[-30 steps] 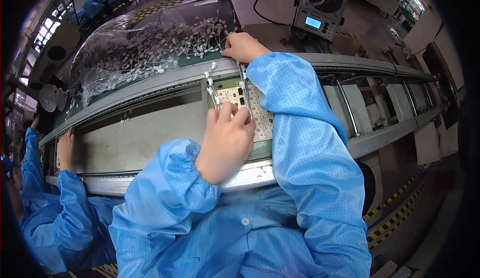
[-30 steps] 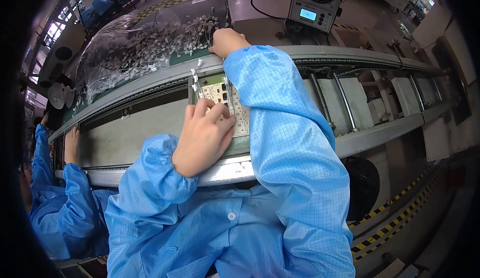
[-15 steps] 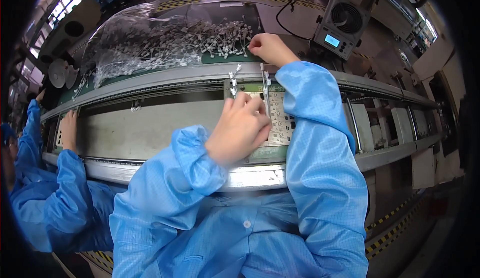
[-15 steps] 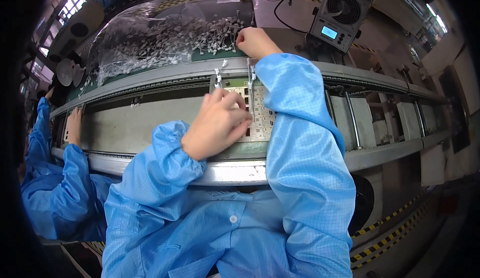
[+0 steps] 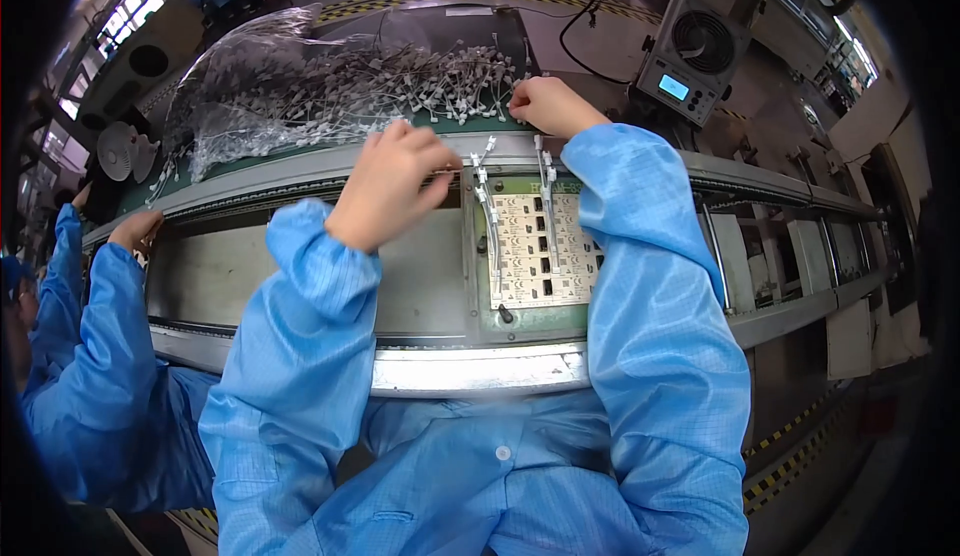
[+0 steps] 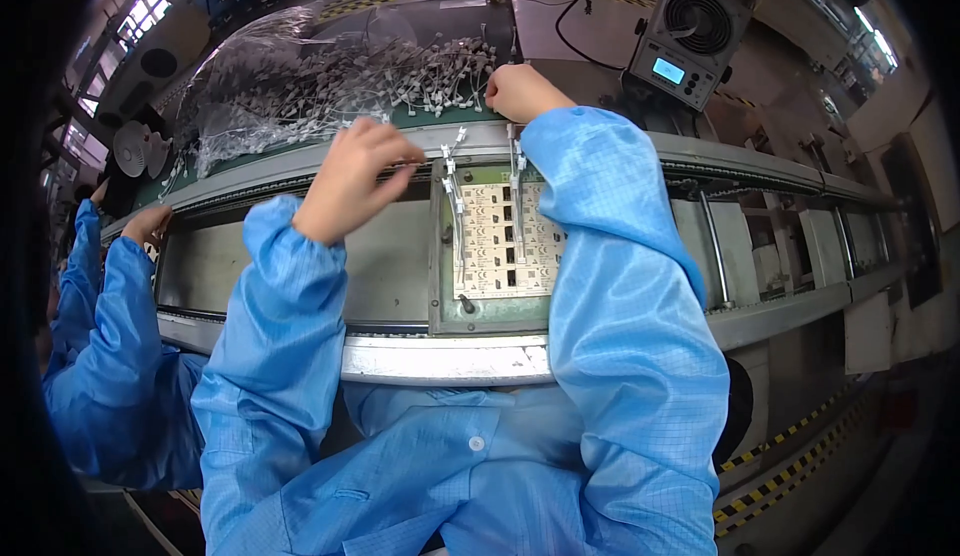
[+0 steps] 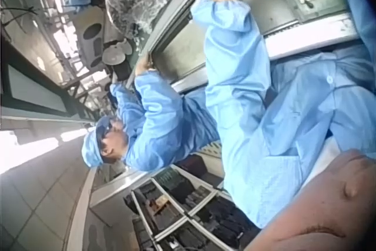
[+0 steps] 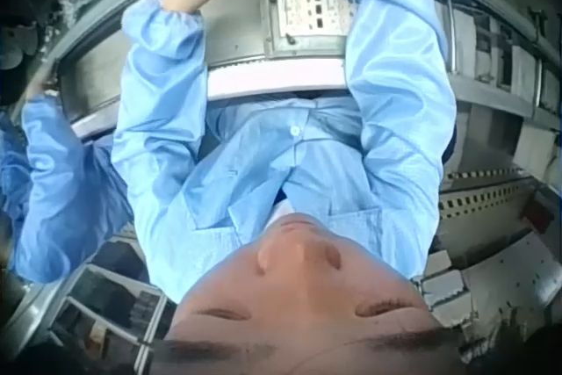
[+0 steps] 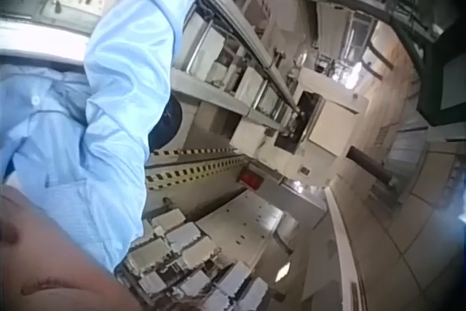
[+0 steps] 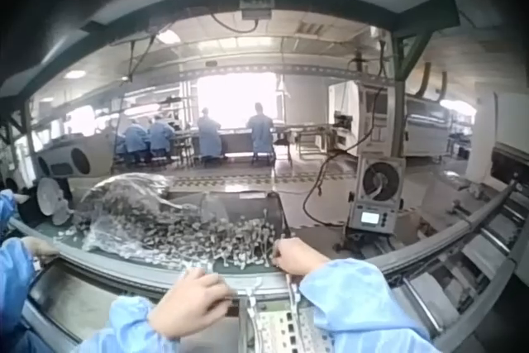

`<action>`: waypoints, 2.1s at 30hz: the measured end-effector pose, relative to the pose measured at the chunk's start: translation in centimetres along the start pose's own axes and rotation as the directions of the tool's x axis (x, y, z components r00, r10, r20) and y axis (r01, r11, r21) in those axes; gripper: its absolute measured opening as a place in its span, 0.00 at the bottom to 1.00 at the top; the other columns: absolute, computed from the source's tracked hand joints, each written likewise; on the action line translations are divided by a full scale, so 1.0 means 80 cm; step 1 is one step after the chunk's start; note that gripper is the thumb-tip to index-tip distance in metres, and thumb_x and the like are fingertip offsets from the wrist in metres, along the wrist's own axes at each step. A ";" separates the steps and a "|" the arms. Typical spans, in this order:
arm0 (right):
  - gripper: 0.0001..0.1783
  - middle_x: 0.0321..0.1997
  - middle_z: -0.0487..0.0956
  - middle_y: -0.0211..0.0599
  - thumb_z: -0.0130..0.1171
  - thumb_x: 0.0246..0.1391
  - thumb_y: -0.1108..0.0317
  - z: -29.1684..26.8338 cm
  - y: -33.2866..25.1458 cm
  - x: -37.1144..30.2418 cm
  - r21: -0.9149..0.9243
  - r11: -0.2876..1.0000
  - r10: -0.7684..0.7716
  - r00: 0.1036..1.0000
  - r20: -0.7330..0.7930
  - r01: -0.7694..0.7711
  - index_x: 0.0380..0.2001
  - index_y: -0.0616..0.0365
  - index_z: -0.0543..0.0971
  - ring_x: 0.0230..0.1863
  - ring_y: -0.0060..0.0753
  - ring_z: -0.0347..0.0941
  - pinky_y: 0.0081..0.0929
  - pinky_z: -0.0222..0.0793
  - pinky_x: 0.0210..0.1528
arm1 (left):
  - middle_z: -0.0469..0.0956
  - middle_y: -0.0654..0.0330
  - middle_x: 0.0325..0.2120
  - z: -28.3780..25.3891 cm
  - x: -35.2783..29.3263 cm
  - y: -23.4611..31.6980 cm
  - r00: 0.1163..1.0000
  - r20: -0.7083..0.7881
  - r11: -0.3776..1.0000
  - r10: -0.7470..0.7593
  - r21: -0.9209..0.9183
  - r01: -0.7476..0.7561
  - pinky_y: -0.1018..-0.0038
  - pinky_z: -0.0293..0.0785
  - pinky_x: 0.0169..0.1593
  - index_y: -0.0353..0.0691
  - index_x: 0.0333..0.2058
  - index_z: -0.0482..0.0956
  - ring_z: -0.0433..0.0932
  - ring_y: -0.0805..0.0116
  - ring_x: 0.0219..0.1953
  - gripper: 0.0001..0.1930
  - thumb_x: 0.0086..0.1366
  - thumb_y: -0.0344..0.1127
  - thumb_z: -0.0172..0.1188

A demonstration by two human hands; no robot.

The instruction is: Manually inserting electronic components into circuit board panels at a production station.

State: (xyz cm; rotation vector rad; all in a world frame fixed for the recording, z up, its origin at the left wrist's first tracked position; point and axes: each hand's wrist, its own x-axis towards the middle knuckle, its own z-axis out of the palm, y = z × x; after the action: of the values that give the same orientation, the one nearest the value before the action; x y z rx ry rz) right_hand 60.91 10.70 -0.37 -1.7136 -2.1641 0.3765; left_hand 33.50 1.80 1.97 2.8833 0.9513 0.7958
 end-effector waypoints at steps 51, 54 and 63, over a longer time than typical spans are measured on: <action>0.13 0.42 0.83 0.42 0.58 0.61 0.70 -0.093 -0.001 -0.047 0.569 0.730 -0.119 0.890 -0.440 0.378 0.47 0.66 0.77 0.43 0.29 0.81 0.22 0.75 0.48 | 0.74 0.62 0.25 0.040 0.006 0.120 0.958 -0.252 0.954 0.134 -0.230 -0.194 0.66 0.66 0.44 0.42 0.35 0.75 0.75 0.64 0.33 0.08 0.57 0.28 0.63; 0.12 0.41 0.83 0.36 0.57 0.62 0.73 -0.105 0.015 -0.099 0.533 0.750 -0.136 0.881 -0.453 0.391 0.47 0.64 0.78 0.42 0.23 0.78 0.19 0.73 0.47 | 0.75 0.66 0.25 0.055 0.001 0.128 0.958 -0.166 0.972 0.235 0.046 -0.231 0.63 0.64 0.45 0.44 0.33 0.74 0.74 0.68 0.34 0.09 0.52 0.30 0.62; 0.08 0.37 0.82 0.31 0.59 0.60 0.74 -0.078 0.069 -0.251 0.360 0.921 0.039 0.879 -0.475 0.153 0.42 0.61 0.80 0.37 0.21 0.78 0.21 0.73 0.45 | 0.77 0.68 0.32 0.080 0.010 0.192 0.995 -0.035 0.995 0.091 -0.023 -0.092 0.61 0.59 0.48 0.48 0.30 0.78 0.74 0.64 0.45 0.07 0.53 0.32 0.67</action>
State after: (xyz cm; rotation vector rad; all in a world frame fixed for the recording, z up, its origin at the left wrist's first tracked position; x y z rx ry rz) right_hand 72.56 -7.64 0.73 -1.3415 -1.6470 0.3029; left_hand 45.56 -9.35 -0.84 2.9198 0.8110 0.8592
